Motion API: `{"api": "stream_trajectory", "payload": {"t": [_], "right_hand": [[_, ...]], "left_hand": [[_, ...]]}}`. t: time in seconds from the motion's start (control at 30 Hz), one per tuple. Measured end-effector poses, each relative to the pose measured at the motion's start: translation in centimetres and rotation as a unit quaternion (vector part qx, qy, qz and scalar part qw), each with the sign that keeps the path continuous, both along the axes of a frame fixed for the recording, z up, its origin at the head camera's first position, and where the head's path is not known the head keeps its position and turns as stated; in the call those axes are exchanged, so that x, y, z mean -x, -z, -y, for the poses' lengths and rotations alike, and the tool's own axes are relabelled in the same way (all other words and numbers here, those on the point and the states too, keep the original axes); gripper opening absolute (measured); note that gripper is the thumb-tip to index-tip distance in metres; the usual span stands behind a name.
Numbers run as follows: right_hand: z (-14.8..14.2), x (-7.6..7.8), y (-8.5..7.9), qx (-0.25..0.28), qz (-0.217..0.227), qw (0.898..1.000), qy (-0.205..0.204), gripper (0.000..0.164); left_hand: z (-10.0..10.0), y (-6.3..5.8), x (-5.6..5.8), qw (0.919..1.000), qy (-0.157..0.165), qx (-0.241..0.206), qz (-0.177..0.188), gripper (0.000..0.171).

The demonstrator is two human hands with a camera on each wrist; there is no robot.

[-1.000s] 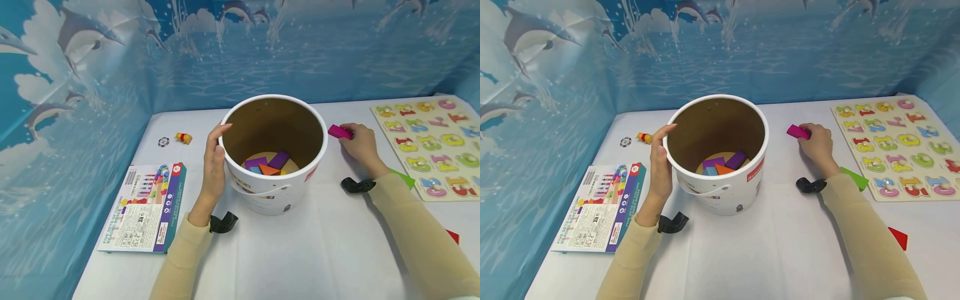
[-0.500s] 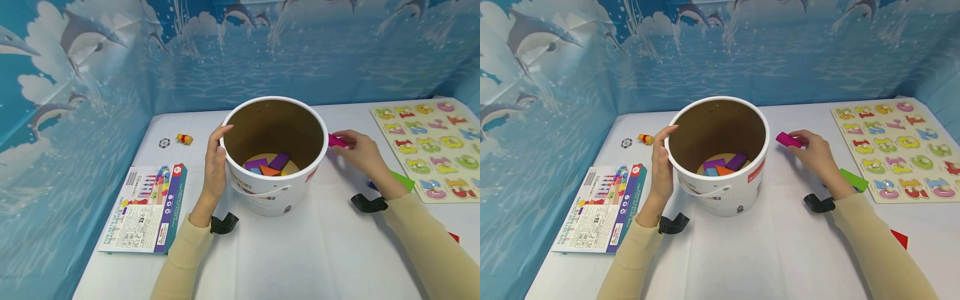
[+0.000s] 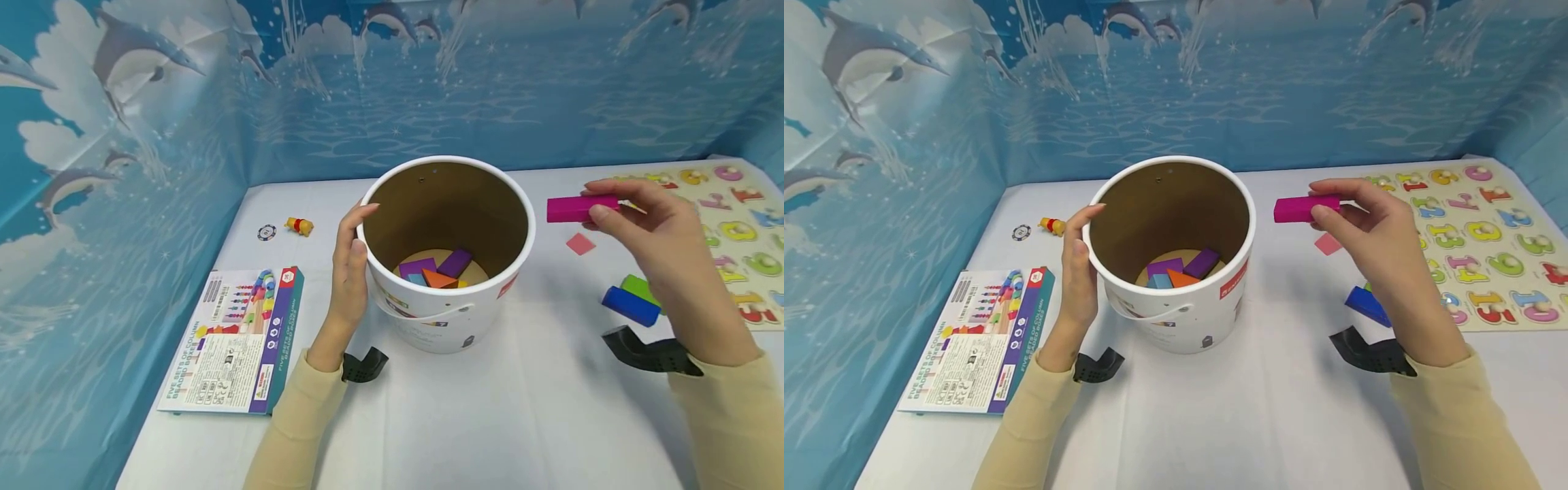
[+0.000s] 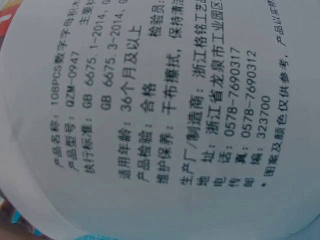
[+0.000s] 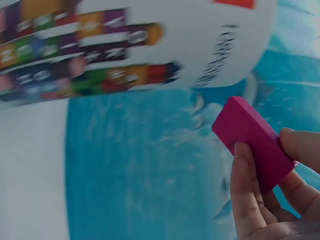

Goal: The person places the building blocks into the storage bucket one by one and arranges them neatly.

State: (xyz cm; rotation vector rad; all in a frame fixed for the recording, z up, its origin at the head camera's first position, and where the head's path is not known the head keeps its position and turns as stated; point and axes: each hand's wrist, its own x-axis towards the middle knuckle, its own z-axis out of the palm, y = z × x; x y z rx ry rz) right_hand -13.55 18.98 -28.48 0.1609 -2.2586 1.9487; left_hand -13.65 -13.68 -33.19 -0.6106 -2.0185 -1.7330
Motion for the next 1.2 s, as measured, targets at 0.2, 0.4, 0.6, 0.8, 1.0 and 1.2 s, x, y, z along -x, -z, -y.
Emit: {"api": "stream_trajectory", "payload": {"t": [0.2, 0.4, 0.6, 0.8, 1.0, 1.2], "right_hand": [[1.3, -1.2, -2.2, 0.199, -0.074, 0.975, -0.069, 0.034], [3.6, -1.2, -2.8, 0.292, -0.046, 0.933, -0.204, 0.027], [6.3, -0.5, -3.6, 0.233, -0.013, 0.947, -0.22, 0.025], [7.3, 0.6, -4.9, 0.106, 0.013, 0.972, -0.21, 0.026], [7.6, 1.9, -6.0, -0.069, 0.023, 0.972, -0.225, 0.029], [7.7, 2.9, -6.5, -0.163, 0.022, 0.949, -0.268, 0.027]], "left_hand": [[-0.1, 0.0, 0.0, 1.0, 0.002, -0.002, 0.0, 0.07], [-0.1, 0.0, -0.1, 1.0, 0.003, -0.003, -0.006, 0.069], [-0.1, 0.0, -0.1, 0.9999, 0.008, -0.004, -0.006, 0.068], [-0.1, -0.1, -0.1, 0.9999, 0.007, -0.008, -0.005, 0.068], [-0.1, 0.0, -0.2, 1.0, 0.003, -0.008, -0.004, 0.07], [-0.2, 0.0, -0.2, 0.9999, 0.003, -0.009, -0.005, 0.07]]}}
